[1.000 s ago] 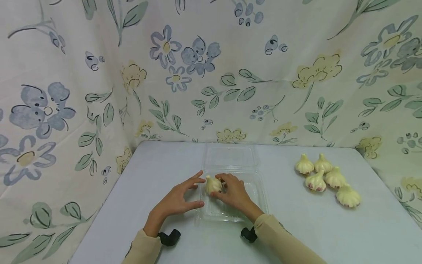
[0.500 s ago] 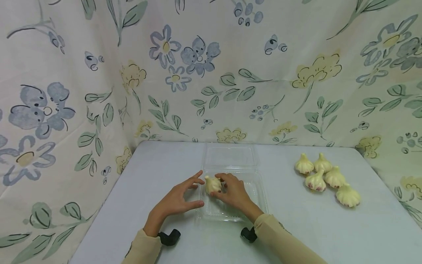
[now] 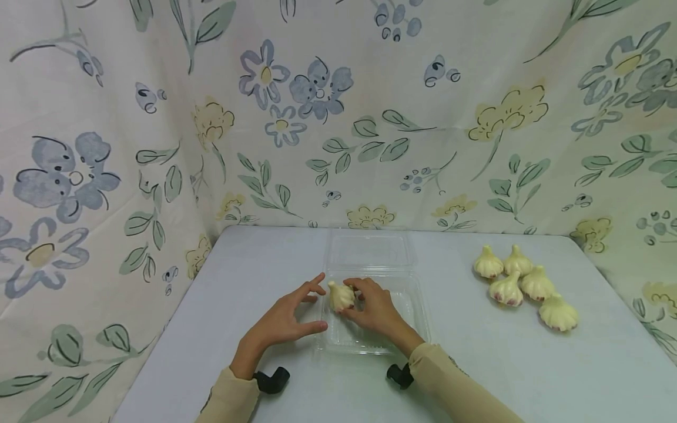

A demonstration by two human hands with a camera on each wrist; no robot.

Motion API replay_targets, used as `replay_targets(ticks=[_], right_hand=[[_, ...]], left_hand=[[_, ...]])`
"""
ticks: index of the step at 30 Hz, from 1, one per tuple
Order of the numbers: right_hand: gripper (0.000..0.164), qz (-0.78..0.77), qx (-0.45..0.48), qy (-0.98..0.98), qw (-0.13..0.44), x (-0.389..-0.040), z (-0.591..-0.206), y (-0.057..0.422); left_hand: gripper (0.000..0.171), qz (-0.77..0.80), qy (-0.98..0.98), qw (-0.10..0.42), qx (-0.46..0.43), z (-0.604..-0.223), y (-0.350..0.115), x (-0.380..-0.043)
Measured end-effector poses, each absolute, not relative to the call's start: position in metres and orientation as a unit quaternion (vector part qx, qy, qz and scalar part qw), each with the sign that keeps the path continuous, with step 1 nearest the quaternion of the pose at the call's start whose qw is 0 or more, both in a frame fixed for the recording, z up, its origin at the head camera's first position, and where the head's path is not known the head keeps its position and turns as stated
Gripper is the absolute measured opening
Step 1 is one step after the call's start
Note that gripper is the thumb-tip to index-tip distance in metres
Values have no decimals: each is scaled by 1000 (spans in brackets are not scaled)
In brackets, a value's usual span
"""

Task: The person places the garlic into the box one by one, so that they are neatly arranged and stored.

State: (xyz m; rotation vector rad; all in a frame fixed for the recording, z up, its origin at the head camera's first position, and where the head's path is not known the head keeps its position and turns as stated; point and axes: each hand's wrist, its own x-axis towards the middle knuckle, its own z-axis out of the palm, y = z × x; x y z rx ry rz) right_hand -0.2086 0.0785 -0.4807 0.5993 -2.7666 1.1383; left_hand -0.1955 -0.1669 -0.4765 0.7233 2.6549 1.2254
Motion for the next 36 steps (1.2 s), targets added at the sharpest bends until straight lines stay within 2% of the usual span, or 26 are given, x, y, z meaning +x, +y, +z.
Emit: replay_targets(ticks=[13,20,31,36], right_hand=[[61,378,200,-903,43,-209,-481,81],[65,382,177,-907,16,-209,-477,85],[63,414,134,-900,-26,-208,-465,124],[60,421,156,-894,-5,-202,-458,141]], left_hand=[[92,407,880,69,235,-476,-166,-195],[90,409,879,70,235,-475,-166,-195],[88,398,886,69,228,-475,-165,-195],[88,392,888,63,233,-476,-164,-196]])
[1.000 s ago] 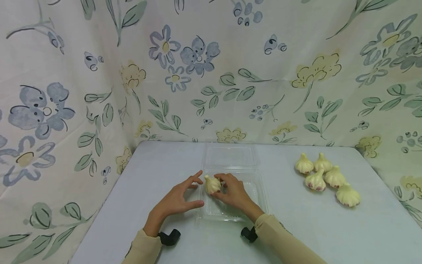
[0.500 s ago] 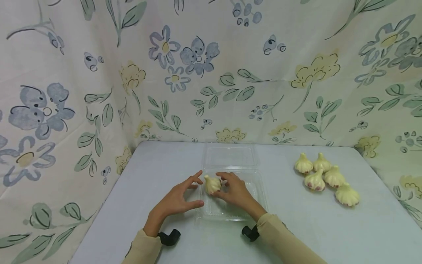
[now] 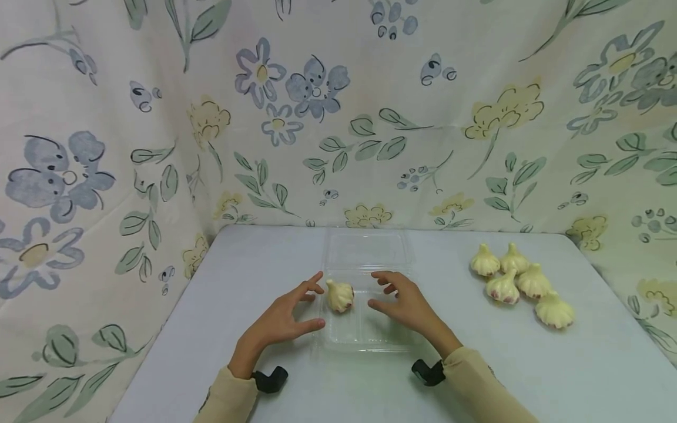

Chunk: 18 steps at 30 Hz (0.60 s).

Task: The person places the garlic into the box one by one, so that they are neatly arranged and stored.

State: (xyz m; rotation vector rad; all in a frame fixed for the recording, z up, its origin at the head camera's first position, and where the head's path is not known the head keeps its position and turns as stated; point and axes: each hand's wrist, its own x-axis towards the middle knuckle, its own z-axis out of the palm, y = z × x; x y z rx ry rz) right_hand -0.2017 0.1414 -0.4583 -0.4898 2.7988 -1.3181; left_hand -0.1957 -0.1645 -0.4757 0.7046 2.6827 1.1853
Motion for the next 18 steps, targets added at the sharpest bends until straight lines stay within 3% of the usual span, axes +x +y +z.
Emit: replay_targets(ticks=[10,18], right_hand=[[50,-408,-227,879,-103,-192,-462,156],[47,-400,-229,882,-101,-187,-468,160]], left_hand=[[89,392,887,57,237,-478,-166,-196],[88,395,888,55,230,-477,-167,-195]])
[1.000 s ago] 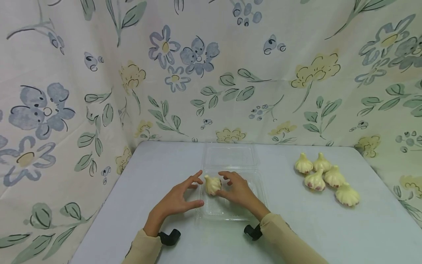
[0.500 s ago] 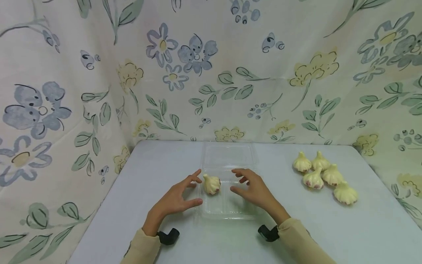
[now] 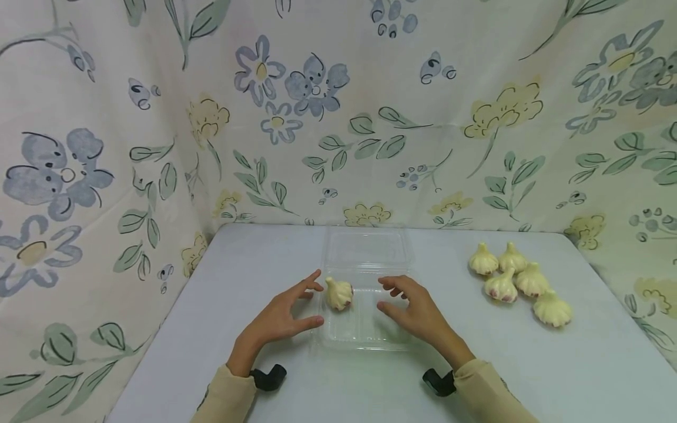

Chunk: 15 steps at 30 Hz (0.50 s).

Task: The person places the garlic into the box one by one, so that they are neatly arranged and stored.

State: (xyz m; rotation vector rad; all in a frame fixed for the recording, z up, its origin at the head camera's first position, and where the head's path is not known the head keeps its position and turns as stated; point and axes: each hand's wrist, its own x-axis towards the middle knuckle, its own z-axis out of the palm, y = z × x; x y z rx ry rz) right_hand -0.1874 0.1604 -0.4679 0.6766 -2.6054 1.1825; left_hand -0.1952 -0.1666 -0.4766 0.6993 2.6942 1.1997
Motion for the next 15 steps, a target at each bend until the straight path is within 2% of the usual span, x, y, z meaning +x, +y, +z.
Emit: replay_targets(ticks=[3,10,15], right_hand=[[47,399,236,-880,103,-187,-469,160],[46,402,237,-879,96,-186,-469,160],[45,402,238,-879,97,-186,-469,160]], left_hand=[[88,394,889,57,226,-476,-167,-195],[70,392,884,53,248,-477,-168,-195],[70,386,887,48,249,-478,-169,-195]])
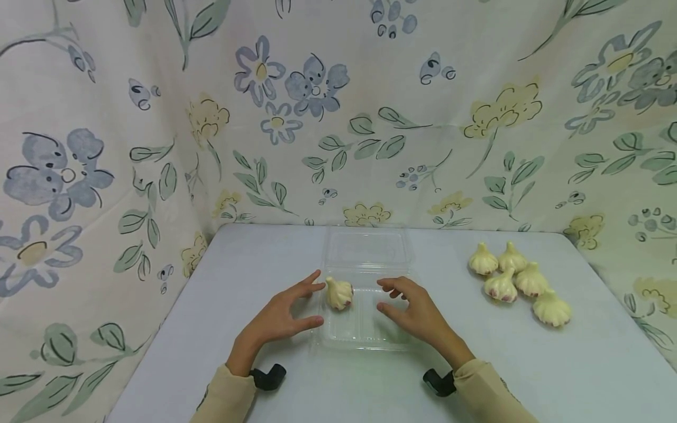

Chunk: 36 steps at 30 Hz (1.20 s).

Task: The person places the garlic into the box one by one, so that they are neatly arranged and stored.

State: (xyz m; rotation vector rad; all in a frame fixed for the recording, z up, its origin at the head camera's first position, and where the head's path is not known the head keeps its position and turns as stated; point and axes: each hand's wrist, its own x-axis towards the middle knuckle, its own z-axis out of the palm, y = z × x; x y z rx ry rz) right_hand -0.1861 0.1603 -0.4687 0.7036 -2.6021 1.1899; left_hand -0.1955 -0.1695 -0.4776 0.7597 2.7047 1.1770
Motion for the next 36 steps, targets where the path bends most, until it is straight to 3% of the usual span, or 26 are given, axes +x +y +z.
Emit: replay_targets(ticks=[21,36], right_hand=[[44,410,232,-877,100,-187,-469,160],[41,427,241,-861,134,-185,-469,164]], left_hand=[[72,387,883,49,262,-475,-173,-195],[78,387,882,45,266,-480,-176,-200]])
